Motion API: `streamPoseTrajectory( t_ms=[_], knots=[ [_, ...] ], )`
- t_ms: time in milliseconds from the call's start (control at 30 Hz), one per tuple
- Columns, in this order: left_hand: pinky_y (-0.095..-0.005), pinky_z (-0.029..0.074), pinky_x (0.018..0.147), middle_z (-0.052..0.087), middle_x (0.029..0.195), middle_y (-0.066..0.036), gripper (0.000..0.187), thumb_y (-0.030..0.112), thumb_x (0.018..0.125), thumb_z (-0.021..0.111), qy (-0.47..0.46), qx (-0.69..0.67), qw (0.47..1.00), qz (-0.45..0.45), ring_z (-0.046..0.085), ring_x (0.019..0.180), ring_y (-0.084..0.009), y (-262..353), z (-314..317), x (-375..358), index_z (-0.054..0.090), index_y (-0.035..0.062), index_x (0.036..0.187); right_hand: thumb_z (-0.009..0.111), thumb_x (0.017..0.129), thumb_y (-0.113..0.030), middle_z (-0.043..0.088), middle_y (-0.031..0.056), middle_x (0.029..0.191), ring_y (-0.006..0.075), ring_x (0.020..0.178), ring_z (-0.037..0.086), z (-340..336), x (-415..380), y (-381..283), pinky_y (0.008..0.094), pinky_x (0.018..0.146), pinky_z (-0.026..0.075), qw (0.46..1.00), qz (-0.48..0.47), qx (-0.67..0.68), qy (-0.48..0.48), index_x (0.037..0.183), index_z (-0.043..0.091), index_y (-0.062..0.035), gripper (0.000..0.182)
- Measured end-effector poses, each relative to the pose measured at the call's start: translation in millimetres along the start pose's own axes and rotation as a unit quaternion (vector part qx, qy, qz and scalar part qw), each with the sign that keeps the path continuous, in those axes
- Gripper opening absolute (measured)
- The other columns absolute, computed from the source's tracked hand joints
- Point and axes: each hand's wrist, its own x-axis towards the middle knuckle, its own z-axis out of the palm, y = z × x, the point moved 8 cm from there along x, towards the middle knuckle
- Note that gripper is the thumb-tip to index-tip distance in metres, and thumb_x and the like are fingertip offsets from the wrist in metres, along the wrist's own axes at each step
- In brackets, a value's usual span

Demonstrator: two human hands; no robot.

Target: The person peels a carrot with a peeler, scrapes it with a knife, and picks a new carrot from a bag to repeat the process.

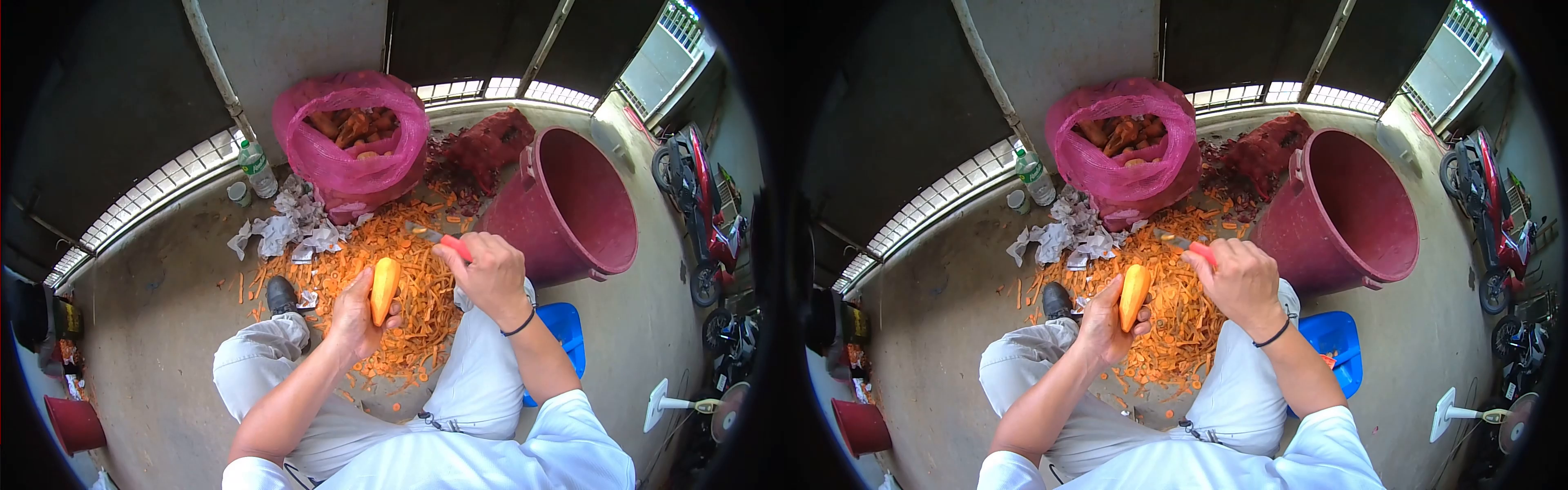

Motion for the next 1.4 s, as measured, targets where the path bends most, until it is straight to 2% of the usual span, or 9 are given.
streamPoseTrajectory(
  t_ms=[300, 367, 700, 833, 967, 1033, 1133, 1233, 1400],
  knots=[
    [-0.0336, 0.049, 0.061, 0.064, 0.104, -0.012, 0.035, 0.027, 0.104, 0.057, -0.056, 0.065, 0.994, 0.060, 0.063, 0.080, -0.0220, 14.7, 16.9, -4.0, 0.046, 0.0147, 0.135, 0.073, 0.092, -0.024, 0.071, 0.0250, 0.098, 0.0410, 0.090, 0.071, 43.3, -18.6, 25.2, 0.0445, 0.078, 0.055, 0.916, 0.203, 0.306, -0.163, 0.117, 0.064, 0.0004, 0.036],
    [-0.0337, 0.051, 0.061, 0.064, 0.103, -0.013, 0.038, 0.023, 0.103, 0.060, -0.062, 0.111, 0.988, 0.083, 0.064, 0.082, -0.0225, 16.6, 23.1, -4.2, 0.045, 0.0152, 0.137, 0.073, 0.094, -0.010, 0.073, 0.0090, 0.097, 0.0092, 0.089, 0.065, 49.4, -19.1, 20.2, 0.0292, 0.079, 0.054, 0.901, 0.208, 0.344, -0.164, 0.123, 0.062, 0.0039, 0.034],
    [-0.0282, 0.047, 0.042, 0.068, 0.092, -0.013, 0.038, 0.049, 0.106, 0.053, -0.002, 0.092, 0.992, 0.090, 0.066, 0.063, -0.0191, 17.1, 12.4, -1.2, 0.050, 0.0121, 0.114, 0.080, 0.092, -0.030, 0.070, 0.0038, 0.098, 0.0096, 0.093, 0.065, 76.6, -35.8, 8.8, 0.0278, 0.080, 0.052, 0.794, 0.233, 0.528, -0.190, 0.120, 0.063, 0.0023, 0.046],
    [-0.0300, 0.049, 0.042, 0.068, 0.098, -0.012, 0.034, 0.039, 0.109, 0.048, 0.037, 0.101, 0.993, 0.055, 0.068, 0.070, -0.0204, 7.9, 10.1, 2.9, 0.050, 0.0100, 0.126, 0.084, 0.088, -0.032, 0.069, 0.0041, 0.097, 0.0106, 0.089, 0.064, 79.5, -37.4, -11.4, 0.0281, 0.080, 0.052, 0.767, 0.215, 0.583, -0.158, 0.119, 0.062, 0.0014, 0.051],
    [-0.0294, 0.052, 0.042, 0.069, 0.105, -0.014, 0.039, 0.027, 0.111, 0.044, -0.006, 0.219, 0.972, 0.088, 0.070, 0.072, -0.0217, 3.2, 17.6, 4.6, 0.043, 0.0072, 0.145, 0.085, 0.087, -0.028, 0.070, 0.0025, 0.094, 0.0082, 0.086, 0.064, 73.1, -22.4, -25.5, 0.0261, 0.076, 0.053, 0.853, 0.124, 0.448, -0.238, 0.115, 0.065, -0.0001, 0.044],
    [-0.0280, 0.051, 0.041, 0.070, 0.104, -0.016, 0.042, 0.024, 0.111, 0.042, 0.011, 0.211, 0.974, 0.080, 0.069, 0.071, -0.0209, 5.3, 21.3, -0.5, 0.039, 0.0068, 0.149, 0.080, 0.091, -0.023, 0.069, 0.0013, 0.086, 0.0069, 0.079, 0.063, 91.9, -32.5, -19.5, 0.0251, 0.070, 0.052, 0.751, 0.231, 0.544, -0.296, 0.108, 0.068, -0.0001, 0.030],
    [-0.0291, 0.049, 0.038, 0.069, 0.103, -0.019, 0.046, 0.024, 0.111, 0.044, -0.079, 0.190, 0.979, -0.010, 0.070, 0.066, -0.0232, -4.7, 28.0, -1.4, 0.031, 0.0053, 0.151, 0.076, 0.095, -0.020, 0.068, 0.0010, 0.080, 0.0066, 0.074, 0.062, 89.5, -25.1, -4.4, 0.0255, 0.067, 0.052, 0.778, 0.234, 0.548, -0.202, 0.103, 0.070, 0.0009, 0.023],
    [-0.0259, 0.048, 0.037, 0.069, 0.098, -0.019, 0.039, 0.029, 0.110, 0.046, -0.083, 0.115, 0.987, -0.075, 0.067, 0.060, -0.0185, -10.6, 27.2, -4.3, 0.045, 0.0059, 0.141, 0.078, 0.094, -0.021, 0.068, 0.0005, 0.081, 0.0065, 0.075, 0.061, 81.6, -24.4, 6.1, 0.0250, 0.068, 0.052, 0.764, 0.285, 0.556, -0.162, 0.104, 0.070, 0.0020, 0.027],
    [-0.0239, 0.039, 0.030, 0.067, 0.078, -0.014, 0.041, 0.046, 0.108, 0.046, -0.058, 0.100, 0.985, -0.129, 0.059, 0.044, -0.0159, -14.5, 10.8, -0.4, 0.059, 0.0075, 0.112, 0.080, 0.092, -0.028, 0.064, -0.0022, 0.077, 0.0063, 0.069, 0.060, 78.0, -18.2, -23.7, 0.0242, 0.064, 0.051, 0.751, 0.102, 0.607, -0.239, 0.106, 0.071, -0.0003, 0.032]
  ],
)
